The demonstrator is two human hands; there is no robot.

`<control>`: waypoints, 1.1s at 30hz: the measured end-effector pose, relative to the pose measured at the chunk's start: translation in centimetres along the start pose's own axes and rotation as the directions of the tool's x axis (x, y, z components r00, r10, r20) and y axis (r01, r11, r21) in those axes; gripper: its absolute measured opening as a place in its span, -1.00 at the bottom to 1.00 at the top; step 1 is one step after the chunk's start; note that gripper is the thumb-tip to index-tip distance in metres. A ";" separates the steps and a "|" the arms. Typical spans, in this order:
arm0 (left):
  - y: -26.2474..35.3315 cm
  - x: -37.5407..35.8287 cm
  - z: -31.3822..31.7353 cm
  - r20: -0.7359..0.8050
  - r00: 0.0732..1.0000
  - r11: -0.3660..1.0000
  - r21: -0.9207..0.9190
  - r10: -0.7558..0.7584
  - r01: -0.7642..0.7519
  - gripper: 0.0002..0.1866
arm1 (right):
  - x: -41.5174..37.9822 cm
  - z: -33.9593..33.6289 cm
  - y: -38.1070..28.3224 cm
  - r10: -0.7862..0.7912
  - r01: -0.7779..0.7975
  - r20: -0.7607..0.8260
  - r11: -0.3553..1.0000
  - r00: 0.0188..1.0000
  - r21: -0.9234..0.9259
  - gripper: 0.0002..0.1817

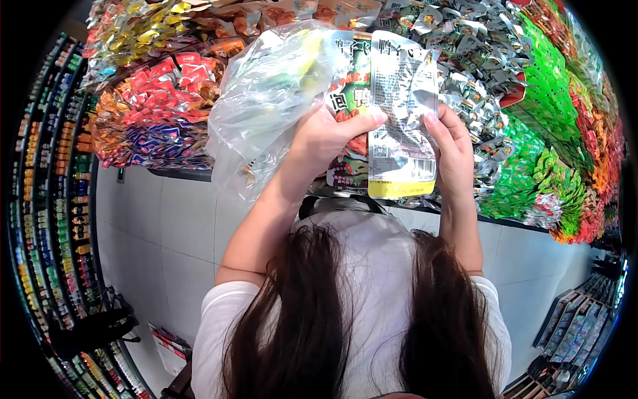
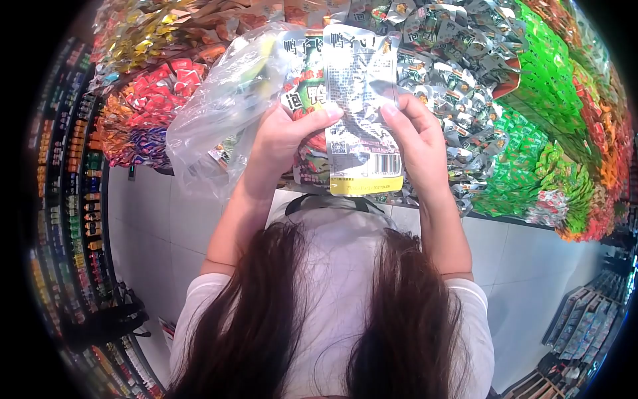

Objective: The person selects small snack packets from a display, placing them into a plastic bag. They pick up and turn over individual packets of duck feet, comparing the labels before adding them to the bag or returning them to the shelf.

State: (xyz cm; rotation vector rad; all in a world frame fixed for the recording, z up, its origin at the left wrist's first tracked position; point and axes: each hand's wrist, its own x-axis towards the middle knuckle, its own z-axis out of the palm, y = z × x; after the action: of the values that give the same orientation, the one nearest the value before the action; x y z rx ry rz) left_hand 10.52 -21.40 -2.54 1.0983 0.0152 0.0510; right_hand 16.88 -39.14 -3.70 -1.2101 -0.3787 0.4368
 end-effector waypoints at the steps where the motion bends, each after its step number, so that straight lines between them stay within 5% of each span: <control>1: 0.0 0.0 0.0 -0.004 1.000 1.000 0.014 -0.005 0.005 -0.69 | 0.0 0.0 0.0 -0.005 0.005 -0.004 1.000 1.000 0.011 -0.88; 17: -0.3 -0.1 0.8 -0.023 0.995 0.996 -0.005 -0.093 0.093 -0.66 | -0.7 -0.7 -0.4 -0.022 0.022 -0.002 1.000 1.000 0.019 -0.90; 33: -0.8 0.5 1.8 -0.060 0.998 0.998 0.059 -0.015 0.018 -0.67 | -0.8 -1.8 -0.4 -0.017 0.018 -0.015 1.000 1.000 0.026 -0.89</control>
State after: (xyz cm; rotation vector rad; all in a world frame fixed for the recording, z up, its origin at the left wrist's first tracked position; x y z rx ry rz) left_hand 11.10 -23.33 -2.46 1.1555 0.0795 0.0686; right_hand 17.16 -41.11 -3.89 -1.1833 -0.3696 0.4164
